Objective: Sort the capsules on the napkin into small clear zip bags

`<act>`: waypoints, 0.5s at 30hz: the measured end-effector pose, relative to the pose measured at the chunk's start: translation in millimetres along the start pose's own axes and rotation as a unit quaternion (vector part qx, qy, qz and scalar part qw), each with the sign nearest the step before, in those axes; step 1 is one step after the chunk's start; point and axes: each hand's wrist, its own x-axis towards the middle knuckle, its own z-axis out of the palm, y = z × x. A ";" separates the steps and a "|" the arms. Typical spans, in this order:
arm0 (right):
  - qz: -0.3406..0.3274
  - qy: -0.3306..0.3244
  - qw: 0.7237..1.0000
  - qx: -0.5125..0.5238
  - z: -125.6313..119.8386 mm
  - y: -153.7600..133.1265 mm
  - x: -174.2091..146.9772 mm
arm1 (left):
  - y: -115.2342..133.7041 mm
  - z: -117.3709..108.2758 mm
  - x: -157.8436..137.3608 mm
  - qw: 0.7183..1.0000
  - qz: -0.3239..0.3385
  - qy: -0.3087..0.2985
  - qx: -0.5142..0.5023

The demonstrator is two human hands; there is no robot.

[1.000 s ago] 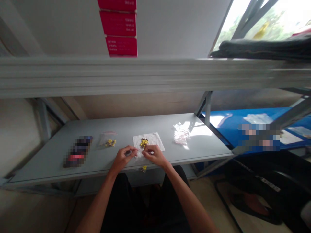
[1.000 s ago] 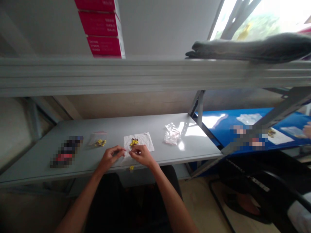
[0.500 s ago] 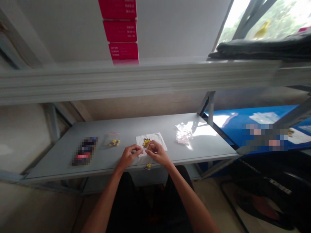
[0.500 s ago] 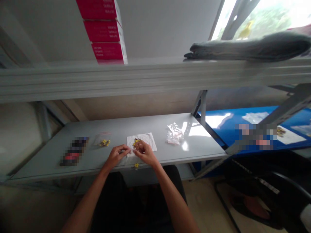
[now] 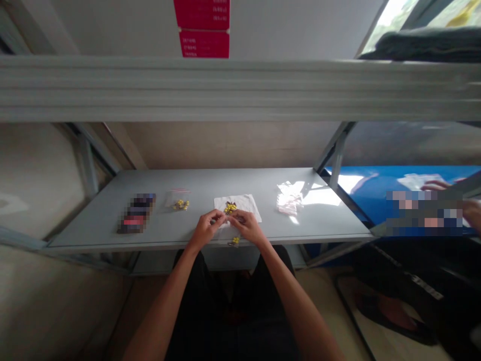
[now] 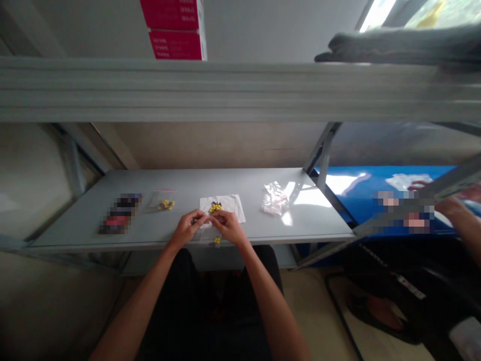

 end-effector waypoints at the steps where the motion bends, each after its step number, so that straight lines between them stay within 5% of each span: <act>1: 0.006 0.007 1.000 0.005 0.3 0.4 -0.2 | -0.4 0.0 -0.3 1.000 -0.003 0.011 -0.004; 9: 0.000 0.001 1.000 -0.014 -1.6 0.1 -1.6 | 2.2 4.2 0.7 1.000 0.000 -0.013 -0.004; 15: 0.015 0.035 0.999 0.000 -0.6 3.1 -2.4 | 2.9 -0.7 -1.4 0.999 -0.006 0.046 -0.027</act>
